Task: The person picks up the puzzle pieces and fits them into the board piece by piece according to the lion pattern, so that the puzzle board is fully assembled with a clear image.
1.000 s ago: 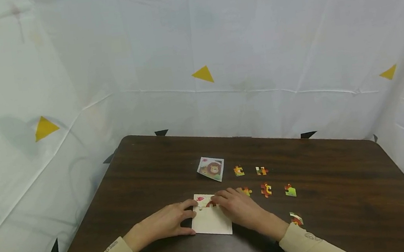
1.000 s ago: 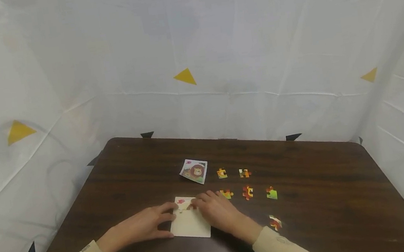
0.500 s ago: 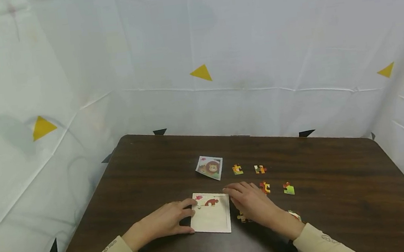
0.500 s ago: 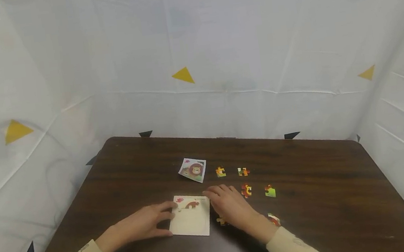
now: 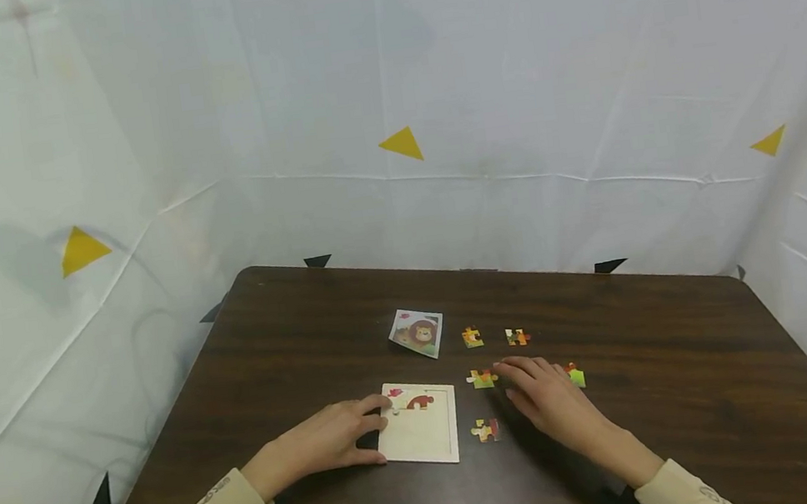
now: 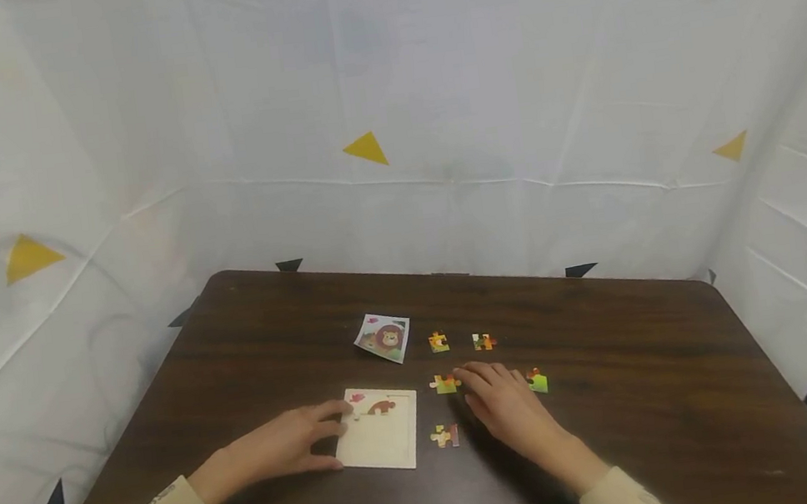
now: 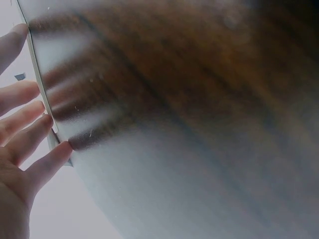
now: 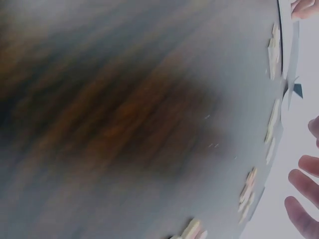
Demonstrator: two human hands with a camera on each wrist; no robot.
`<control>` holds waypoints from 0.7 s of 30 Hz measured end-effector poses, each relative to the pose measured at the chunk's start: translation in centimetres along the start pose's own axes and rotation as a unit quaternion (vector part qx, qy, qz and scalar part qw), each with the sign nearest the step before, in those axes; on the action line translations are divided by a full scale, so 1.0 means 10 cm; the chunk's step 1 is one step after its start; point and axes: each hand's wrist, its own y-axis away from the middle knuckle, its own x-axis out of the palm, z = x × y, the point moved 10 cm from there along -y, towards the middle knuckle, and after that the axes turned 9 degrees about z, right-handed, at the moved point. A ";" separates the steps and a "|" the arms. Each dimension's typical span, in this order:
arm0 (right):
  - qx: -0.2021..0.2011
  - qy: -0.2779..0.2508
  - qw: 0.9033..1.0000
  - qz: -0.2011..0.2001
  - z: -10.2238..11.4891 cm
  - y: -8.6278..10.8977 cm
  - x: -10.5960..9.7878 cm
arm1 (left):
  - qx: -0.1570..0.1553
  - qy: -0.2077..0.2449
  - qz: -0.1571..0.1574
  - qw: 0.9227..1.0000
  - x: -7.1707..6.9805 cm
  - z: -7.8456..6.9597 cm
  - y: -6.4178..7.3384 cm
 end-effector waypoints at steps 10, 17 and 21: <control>0.021 0.000 1.000 -0.014 -0.17 0.23 -0.08 | -0.008 0.004 0.005 1.000 0.00 0.00 0.00; 0.075 -0.009 0.997 0.018 -0.40 0.42 -0.10 | -0.011 0.001 0.005 1.000 0.01 0.02 0.00; 0.093 -0.011 0.995 0.030 -0.50 0.55 -0.08 | -0.006 -0.002 0.001 1.000 -0.01 0.01 0.01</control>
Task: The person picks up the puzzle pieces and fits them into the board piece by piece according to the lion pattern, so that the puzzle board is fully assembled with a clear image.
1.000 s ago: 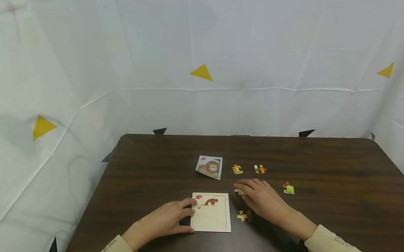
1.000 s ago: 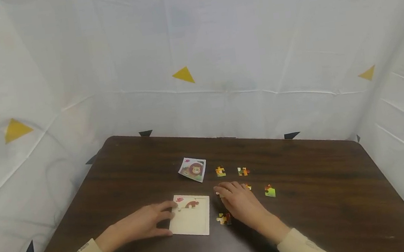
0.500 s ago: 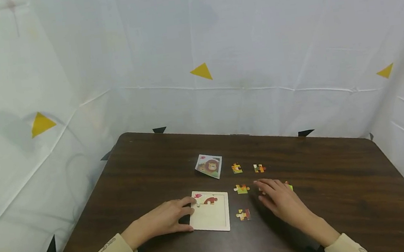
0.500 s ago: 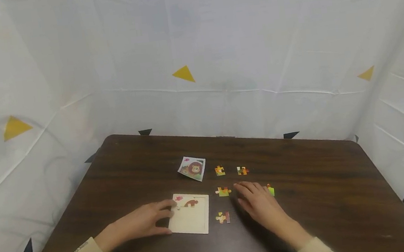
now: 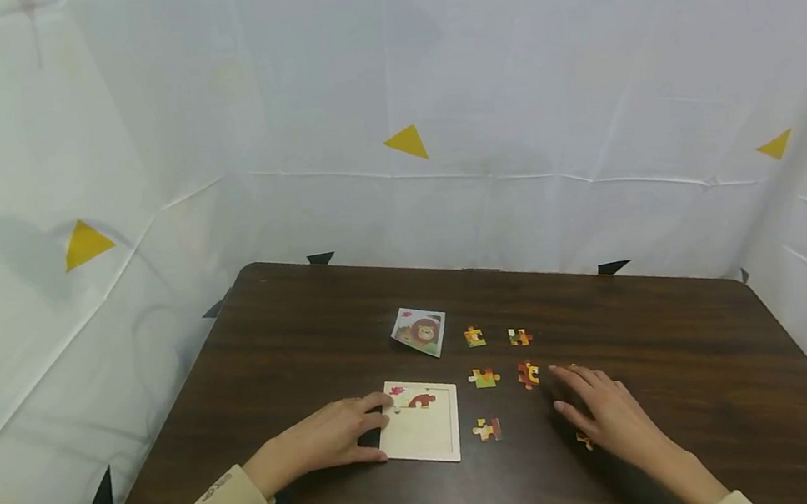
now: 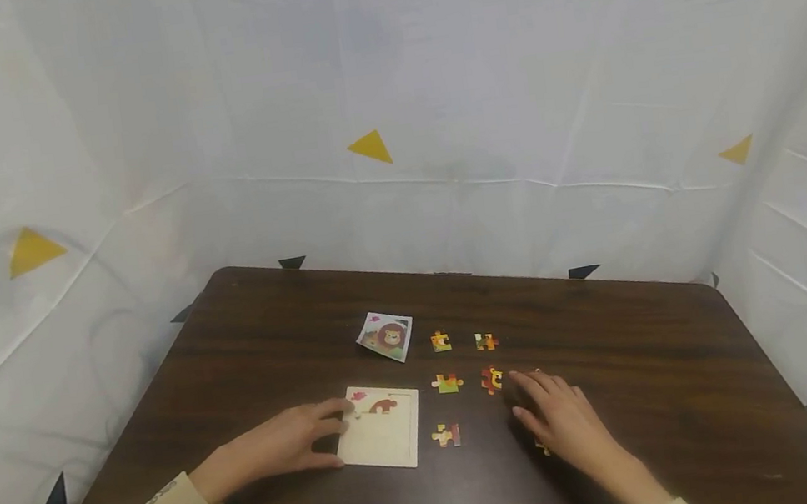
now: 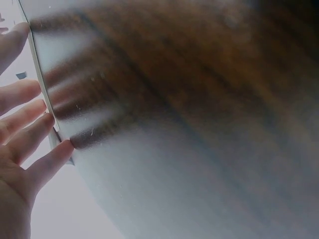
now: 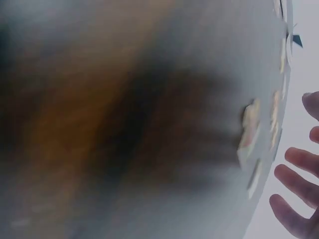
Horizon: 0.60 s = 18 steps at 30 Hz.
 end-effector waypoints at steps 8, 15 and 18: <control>0.019 -0.010 1.000 0.012 -0.16 0.24 0.09 | -0.004 -0.003 0.003 1.000 -0.02 -0.01 0.01; 0.036 -0.021 0.999 0.031 -0.23 0.38 0.13 | -0.003 -0.005 0.001 1.000 -0.01 -0.02 0.01; 0.028 -0.019 0.999 0.028 -0.21 0.41 0.11 | -0.004 -0.004 0.001 1.000 -0.01 -0.01 0.01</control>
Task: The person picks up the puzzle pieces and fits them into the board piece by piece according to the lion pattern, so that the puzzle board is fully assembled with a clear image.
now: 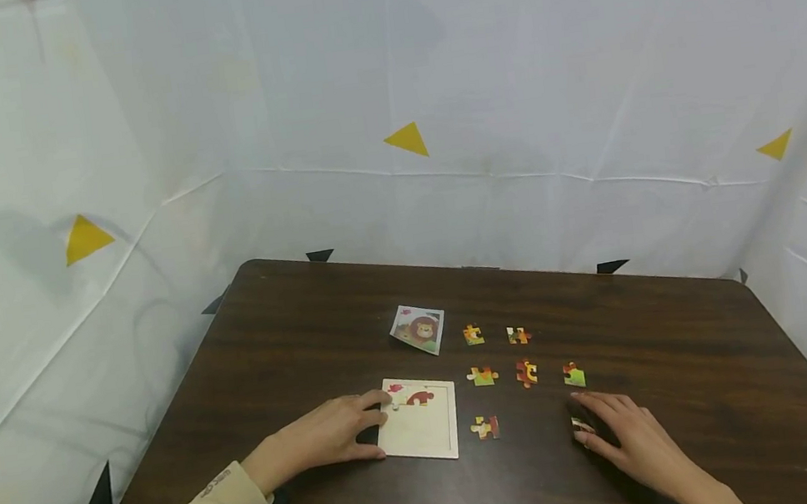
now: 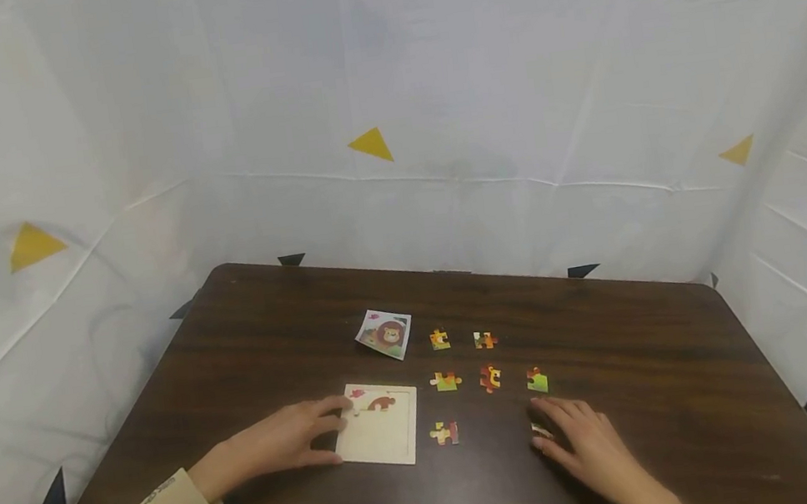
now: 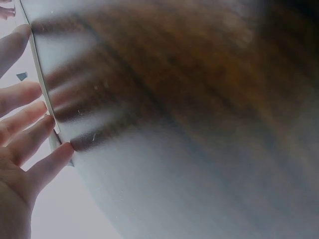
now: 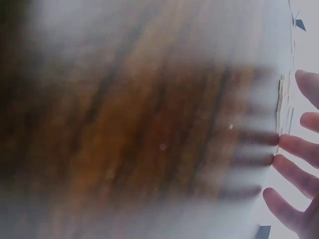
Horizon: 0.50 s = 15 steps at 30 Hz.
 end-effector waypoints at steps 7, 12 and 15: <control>-0.024 0.009 1.000 0.003 0.06 0.04 -0.01 | -0.002 0.002 0.002 1.000 0.00 0.01 -0.01; -0.051 0.005 0.999 -0.002 0.11 0.07 -0.03 | -0.003 0.005 0.006 1.000 0.00 0.01 -0.01; -0.074 0.005 0.997 -0.012 0.15 0.08 -0.06 | -0.006 0.006 0.010 1.000 0.01 0.01 -0.01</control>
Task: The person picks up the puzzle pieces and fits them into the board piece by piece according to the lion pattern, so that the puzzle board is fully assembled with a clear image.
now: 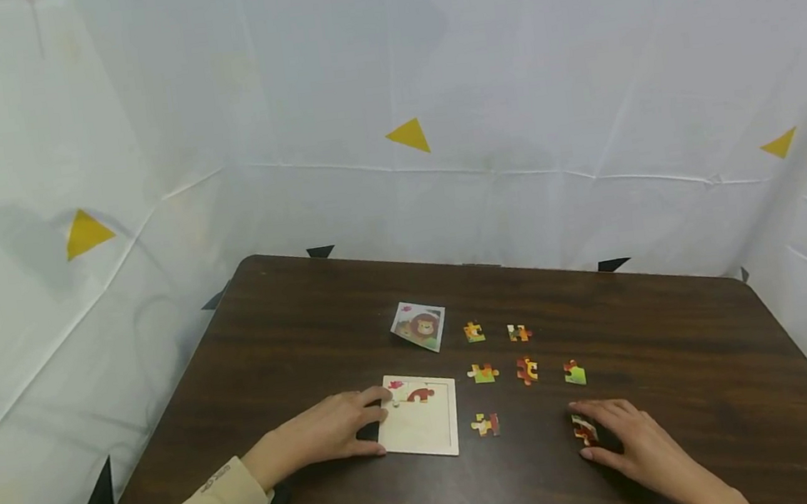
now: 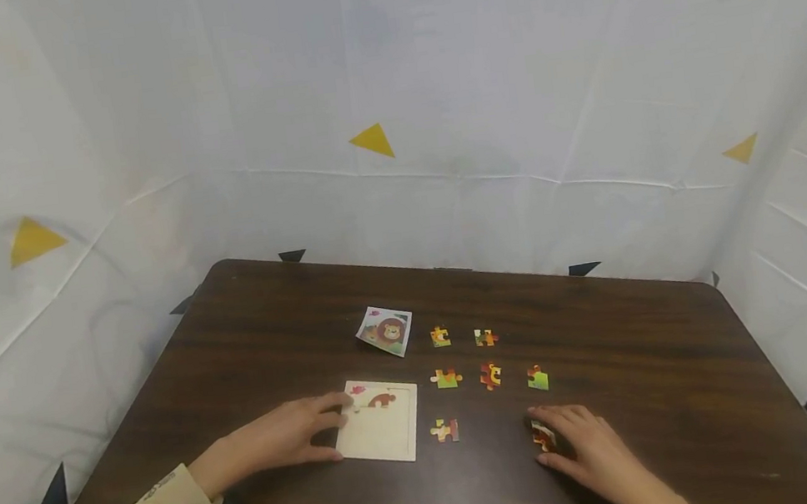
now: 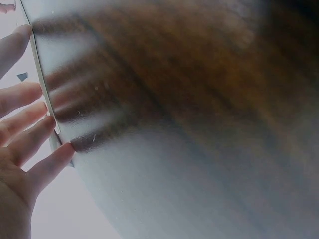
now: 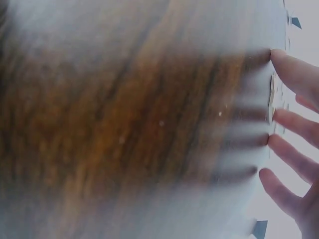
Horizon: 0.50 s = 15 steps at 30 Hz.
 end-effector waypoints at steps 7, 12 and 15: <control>-0.054 0.000 0.998 -0.028 0.07 0.02 -0.07 | 0.000 -0.004 0.000 1.000 0.02 0.01 0.00; -0.060 -0.007 0.997 -0.041 0.04 0.02 -0.07 | 0.002 -0.004 -0.002 1.000 0.01 0.00 0.00; -0.065 -0.002 0.997 -0.053 0.04 0.02 -0.07 | 0.003 -0.006 -0.003 1.000 0.01 0.01 0.00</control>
